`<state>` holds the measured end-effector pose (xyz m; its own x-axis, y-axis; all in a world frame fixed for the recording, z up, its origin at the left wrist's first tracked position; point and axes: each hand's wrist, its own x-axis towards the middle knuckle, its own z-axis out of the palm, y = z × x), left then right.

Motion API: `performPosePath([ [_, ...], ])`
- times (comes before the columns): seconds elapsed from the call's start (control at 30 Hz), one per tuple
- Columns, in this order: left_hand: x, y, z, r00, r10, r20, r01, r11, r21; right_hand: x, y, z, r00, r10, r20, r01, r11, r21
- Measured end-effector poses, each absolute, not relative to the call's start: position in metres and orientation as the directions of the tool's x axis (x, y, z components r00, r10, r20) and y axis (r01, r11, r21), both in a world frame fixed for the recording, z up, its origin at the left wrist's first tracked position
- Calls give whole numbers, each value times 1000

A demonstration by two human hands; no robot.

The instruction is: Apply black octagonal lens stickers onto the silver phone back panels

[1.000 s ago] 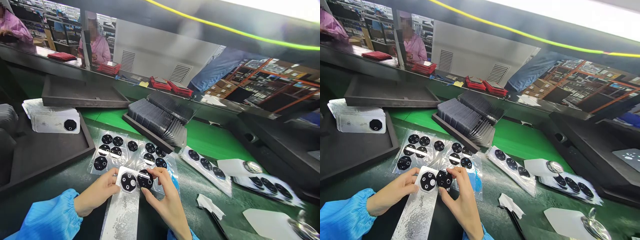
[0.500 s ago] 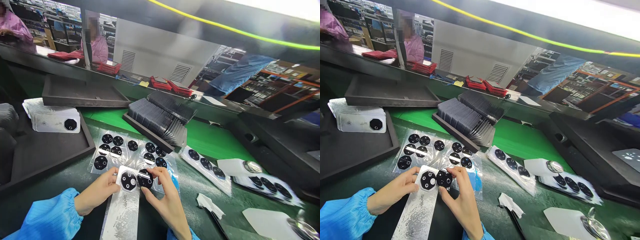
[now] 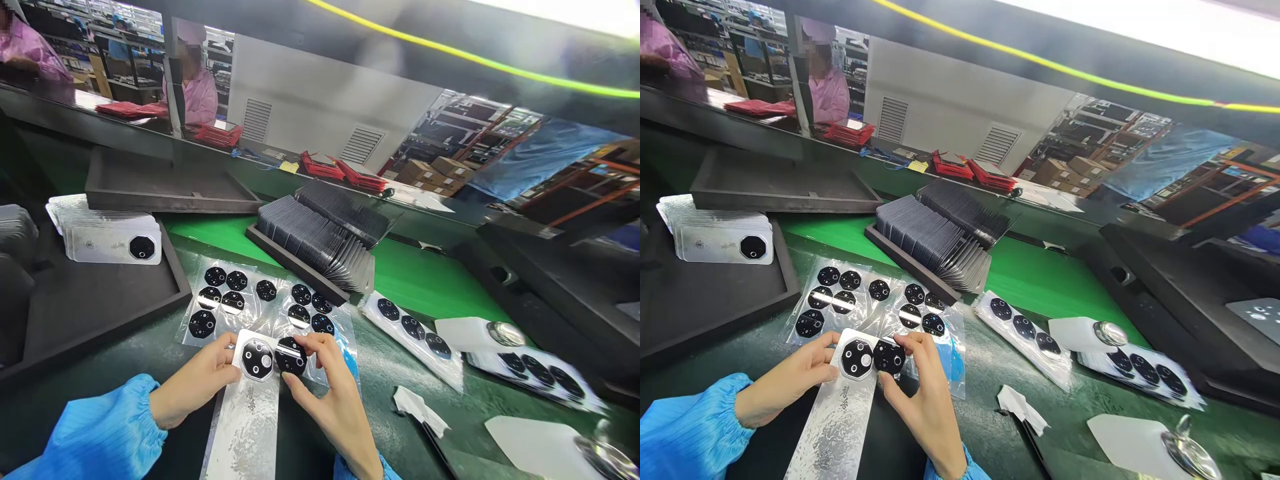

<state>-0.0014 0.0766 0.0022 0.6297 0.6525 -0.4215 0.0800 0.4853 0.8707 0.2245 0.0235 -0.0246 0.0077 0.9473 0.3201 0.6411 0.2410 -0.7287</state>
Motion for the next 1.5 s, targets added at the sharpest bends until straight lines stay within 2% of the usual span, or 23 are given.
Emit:
performPosePath([
  [1.23,0,76,3,640,653,-406,74,473,878,223,24,-23,1,949,317,627,246,-739],
  [1.5,0,72,-8,684,632,-365,43,464,885,216,22,-25,-67,955,288,590,271,-761],
])
